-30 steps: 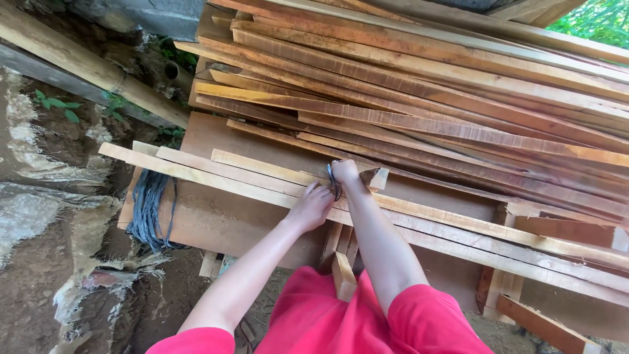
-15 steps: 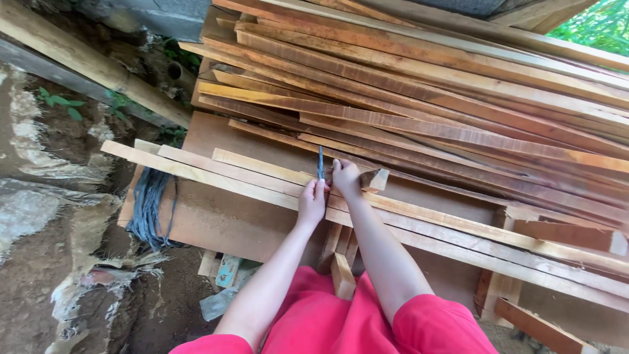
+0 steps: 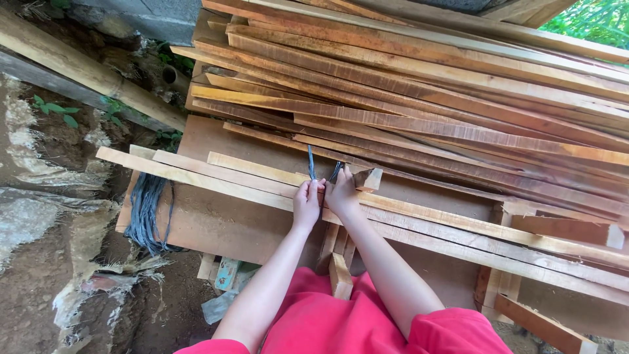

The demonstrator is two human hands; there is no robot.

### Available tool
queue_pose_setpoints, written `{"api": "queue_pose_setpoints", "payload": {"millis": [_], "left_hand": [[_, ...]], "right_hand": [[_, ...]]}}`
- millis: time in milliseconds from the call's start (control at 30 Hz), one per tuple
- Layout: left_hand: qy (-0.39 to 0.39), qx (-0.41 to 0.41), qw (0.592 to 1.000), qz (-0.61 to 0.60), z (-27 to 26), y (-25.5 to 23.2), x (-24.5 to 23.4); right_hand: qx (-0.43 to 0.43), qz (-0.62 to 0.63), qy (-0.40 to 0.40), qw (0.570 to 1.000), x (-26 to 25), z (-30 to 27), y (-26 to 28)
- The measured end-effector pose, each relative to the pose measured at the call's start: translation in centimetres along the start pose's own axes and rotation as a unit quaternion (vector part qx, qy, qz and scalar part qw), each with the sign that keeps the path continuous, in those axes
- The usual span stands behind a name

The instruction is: Group multiple thin wood strips together and secure them with black ties.

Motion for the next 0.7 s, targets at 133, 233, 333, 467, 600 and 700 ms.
{"api": "queue_pose_setpoints", "payload": {"millis": [133,233,333,467,600,700], "left_hand": [[-0.009,0.005,1.0,-0.023,-0.2,-0.4,0.1],[-0.004,-0.002,1.0,-0.026,0.0,-0.5,0.1],[0.006,0.001,1.0,-0.021,-0.3,-0.3,-0.2],[0.034,0.017,0.994,0.103,0.7,-1.5,-0.6],[0.014,0.091,0.961,0.26,2.4,0.1,-1.2],[0.022,0.101,0.955,0.276,4.0,0.8,-1.2]], "right_hand": [[0.013,-0.008,0.002,1.0,0.7,-0.4,-1.0],[0.023,-0.067,0.027,0.997,-0.2,0.5,-0.1],[0.014,-0.028,0.043,0.999,-1.3,0.6,1.3],[0.133,0.0,0.069,0.989,-2.2,0.6,2.6],[0.203,0.092,0.102,0.97,-3.5,0.6,4.0],[0.248,0.111,0.093,0.958,-1.9,1.2,3.1]]}}
Point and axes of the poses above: each hand's wrist, its own z-axis towards the middle knuckle, its own x-axis out of the palm, y = z × x, the point moved 1 cm from there along z, towards the middle knuckle, and after that the axes turned 15 degrees about x, right-handed, at the moved point
